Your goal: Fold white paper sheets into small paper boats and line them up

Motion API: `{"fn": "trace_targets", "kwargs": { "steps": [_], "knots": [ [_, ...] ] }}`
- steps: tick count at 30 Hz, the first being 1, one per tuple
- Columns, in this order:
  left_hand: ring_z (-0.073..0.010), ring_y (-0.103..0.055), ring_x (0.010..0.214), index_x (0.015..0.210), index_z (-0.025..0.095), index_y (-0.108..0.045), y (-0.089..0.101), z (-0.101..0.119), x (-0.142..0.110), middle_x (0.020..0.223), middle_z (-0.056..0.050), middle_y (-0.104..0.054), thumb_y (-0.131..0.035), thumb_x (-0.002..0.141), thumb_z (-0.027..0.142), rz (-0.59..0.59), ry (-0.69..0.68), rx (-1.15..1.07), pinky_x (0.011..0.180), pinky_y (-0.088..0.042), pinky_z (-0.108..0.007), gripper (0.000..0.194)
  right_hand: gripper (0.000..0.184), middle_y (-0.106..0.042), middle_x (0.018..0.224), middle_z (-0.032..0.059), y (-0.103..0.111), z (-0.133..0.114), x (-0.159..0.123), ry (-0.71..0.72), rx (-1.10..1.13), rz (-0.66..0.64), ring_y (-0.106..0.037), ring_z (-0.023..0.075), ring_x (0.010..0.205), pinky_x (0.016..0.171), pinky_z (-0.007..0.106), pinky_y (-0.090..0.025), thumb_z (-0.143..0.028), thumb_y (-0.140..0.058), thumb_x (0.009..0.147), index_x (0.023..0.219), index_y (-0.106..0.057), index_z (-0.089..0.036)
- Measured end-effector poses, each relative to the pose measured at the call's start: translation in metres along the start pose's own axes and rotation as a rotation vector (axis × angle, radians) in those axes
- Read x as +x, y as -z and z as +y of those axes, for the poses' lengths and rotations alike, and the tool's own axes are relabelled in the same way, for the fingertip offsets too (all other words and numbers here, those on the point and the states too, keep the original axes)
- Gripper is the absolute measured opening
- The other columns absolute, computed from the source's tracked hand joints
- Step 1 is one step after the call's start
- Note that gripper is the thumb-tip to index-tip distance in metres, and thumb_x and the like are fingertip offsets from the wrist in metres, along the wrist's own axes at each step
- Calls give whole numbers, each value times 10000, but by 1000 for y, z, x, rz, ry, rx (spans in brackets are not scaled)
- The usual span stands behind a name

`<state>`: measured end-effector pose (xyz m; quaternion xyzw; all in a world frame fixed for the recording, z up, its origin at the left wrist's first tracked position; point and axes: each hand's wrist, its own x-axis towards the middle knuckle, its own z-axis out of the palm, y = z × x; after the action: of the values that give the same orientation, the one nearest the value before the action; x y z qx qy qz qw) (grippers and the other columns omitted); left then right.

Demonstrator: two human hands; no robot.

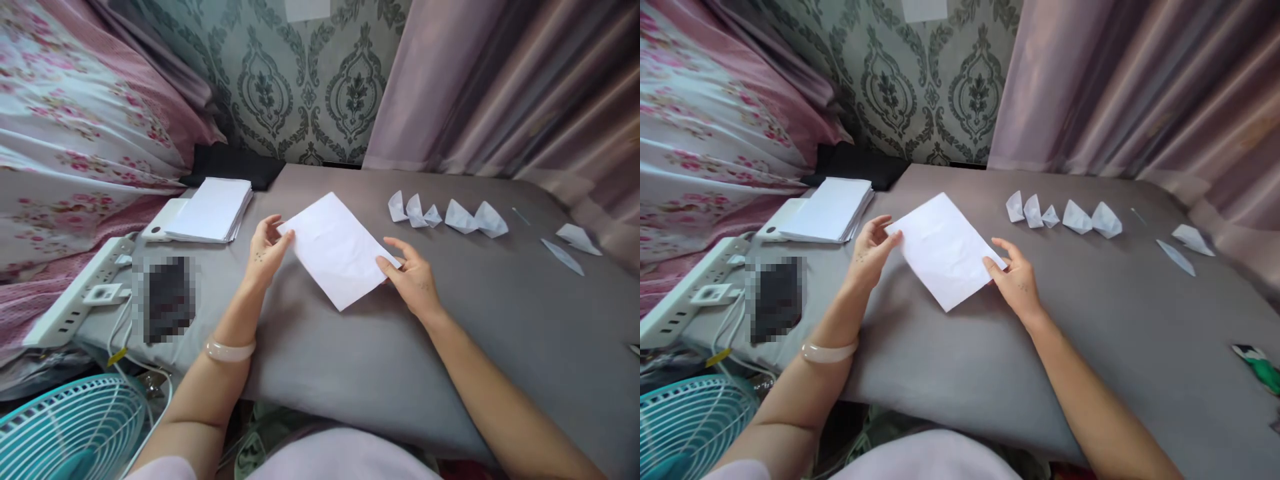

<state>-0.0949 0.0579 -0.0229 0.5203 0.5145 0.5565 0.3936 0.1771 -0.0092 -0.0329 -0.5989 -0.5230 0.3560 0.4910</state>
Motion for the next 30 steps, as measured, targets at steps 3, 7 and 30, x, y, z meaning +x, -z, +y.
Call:
{"fn": "trace_targets", "kwargs": {
  "steps": [3,7,30],
  "knots": [
    [-239,-549,1165,1255,171,-489,2,-7,-1,1252,-130,-561,-569,718,152,-44,-219,293,955,-482,-403,544,470,-667,590,-6,-7,14,2,-145,-34,44,-607,153,447,473,271,-507,-436,-649,777,1172,-630,-183],
    [-277,-384,1336,1356,195,-416,-1,-14,-9,1398,-125,-466,-476,688,60,-507,-467,632,1099,-348,-496,684,386,-599,435,-6,-12,21,-3,-222,-127,10,-629,172,439,471,250,-494,-430,-588,816,1054,-684,-143],
    [-226,-637,1044,1005,198,-708,-15,-15,-14,1102,-94,-703,-512,858,213,-802,-421,586,944,-471,-355,245,348,-711,636,56,12,-31,-12,-252,-65,-387,-598,118,455,483,224,-458,-492,-608,818,822,-668,-149]
  ]
}}
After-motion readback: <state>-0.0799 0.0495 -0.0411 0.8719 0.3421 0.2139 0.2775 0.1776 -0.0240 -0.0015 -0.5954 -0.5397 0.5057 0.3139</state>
